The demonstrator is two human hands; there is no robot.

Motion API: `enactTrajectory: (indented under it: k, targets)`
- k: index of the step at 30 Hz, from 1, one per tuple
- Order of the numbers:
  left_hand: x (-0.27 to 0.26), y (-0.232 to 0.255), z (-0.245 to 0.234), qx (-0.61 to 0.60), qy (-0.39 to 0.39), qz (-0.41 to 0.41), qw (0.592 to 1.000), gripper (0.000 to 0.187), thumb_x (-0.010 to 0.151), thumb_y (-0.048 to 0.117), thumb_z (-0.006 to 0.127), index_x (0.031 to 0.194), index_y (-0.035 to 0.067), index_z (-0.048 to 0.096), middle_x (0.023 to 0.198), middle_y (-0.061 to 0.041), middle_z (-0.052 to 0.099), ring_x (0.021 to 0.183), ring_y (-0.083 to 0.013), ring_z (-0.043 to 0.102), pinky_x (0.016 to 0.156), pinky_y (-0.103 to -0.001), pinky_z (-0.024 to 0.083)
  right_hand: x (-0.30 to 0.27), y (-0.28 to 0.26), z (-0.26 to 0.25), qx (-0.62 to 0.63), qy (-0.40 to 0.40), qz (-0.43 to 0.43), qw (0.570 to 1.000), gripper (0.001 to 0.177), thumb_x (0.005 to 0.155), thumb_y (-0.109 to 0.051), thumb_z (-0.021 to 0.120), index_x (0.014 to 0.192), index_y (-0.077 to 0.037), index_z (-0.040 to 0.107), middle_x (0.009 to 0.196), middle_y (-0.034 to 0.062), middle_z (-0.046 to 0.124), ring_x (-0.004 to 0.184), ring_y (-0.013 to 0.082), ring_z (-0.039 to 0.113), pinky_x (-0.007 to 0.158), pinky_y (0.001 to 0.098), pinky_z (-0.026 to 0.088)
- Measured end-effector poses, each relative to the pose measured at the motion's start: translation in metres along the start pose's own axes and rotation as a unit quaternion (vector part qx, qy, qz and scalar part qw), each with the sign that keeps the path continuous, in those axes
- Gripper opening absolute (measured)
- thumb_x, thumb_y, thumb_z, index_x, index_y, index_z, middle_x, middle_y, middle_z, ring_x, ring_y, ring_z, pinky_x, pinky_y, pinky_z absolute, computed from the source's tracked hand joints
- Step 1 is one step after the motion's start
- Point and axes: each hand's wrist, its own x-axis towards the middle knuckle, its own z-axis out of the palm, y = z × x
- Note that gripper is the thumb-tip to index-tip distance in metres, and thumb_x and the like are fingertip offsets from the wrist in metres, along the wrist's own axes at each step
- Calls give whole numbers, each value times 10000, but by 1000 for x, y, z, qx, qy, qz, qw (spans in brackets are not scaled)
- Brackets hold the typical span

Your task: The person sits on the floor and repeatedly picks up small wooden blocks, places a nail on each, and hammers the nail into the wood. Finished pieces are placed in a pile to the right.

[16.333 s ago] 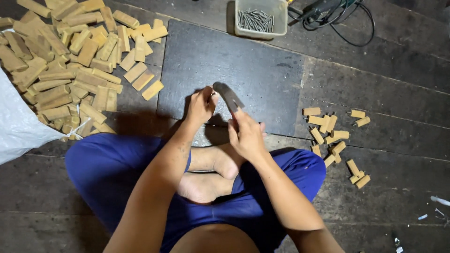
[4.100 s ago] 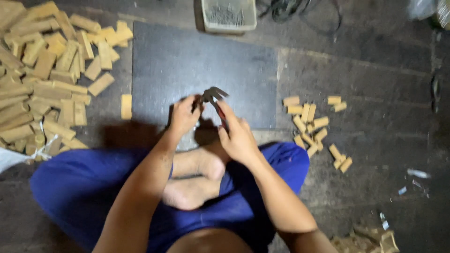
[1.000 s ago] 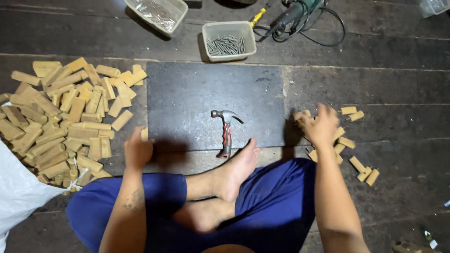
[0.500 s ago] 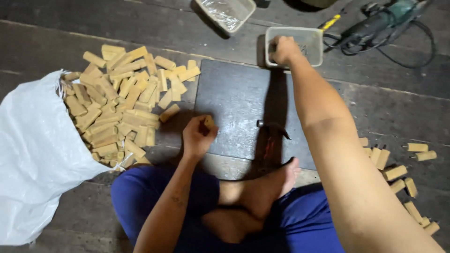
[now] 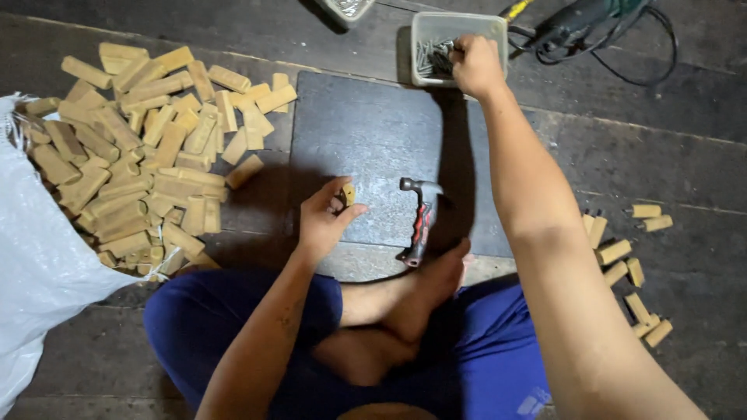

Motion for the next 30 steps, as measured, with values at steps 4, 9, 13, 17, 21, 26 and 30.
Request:
enactTrajectory:
  k: [4,9,13,17,21,26,30]
  targets:
    - [-2,13,11,17,-39,8,999,490,794,304,870,1259,197,761,726,61,585,693,-34,541,722,-226,480,-41,-18,-42,43,92,-7,995,202,918,-90,667,740,-84,571,663,138,580,620,360,512,653,450,414]
    - [-3,6,36,104,-103,56,988,446,830,465,775,1182,199,716,1215,-33,728,1176,-234,633,990,-374,458,-138,-96,-72,191,140,-51,970,333,862,-26,702,1184,-109,711,918,49,701,807,196,632,775,361,498]
    - [-9,-33,57,38,-58,150,986,476,776,304,905,1212,210,739,1120,-102,739,1073,-321,713,952,-427,563,-218,-191,-82,438,51,84,894,66,945,-19,700,1003,-51,701,722,85,683,561,159,677,603,293,568]
    - [-10,-34,57,25,-44,217,975,447,811,254,891,1227,180,744,1070,-114,756,1011,-324,735,877,-423,598,-253,-199,-34,503,-6,127,855,77,901,-9,760,976,8,752,724,133,729,534,143,667,540,273,545]
    - [-9,-29,55,24,-37,252,967,425,792,228,890,1182,137,745,1000,-153,756,947,-360,742,815,-438,610,-257,-202,-11,480,5,123,868,107,867,-37,806,964,-10,771,643,83,682,517,146,672,549,265,537]
    - [-11,-28,54,-2,-30,252,967,407,791,163,886,1169,113,743,975,-169,754,932,-363,744,785,-440,609,-257,-212,-14,423,7,91,902,67,866,-56,803,930,-57,784,638,64,690,532,167,709,561,285,560]
    - [-10,-26,53,-14,-36,249,968,386,790,84,854,1159,97,743,979,-179,753,932,-378,740,787,-454,606,-249,-210,-23,300,3,34,953,23,892,-142,787,880,-152,770,583,-1,679,599,196,723,615,305,562]
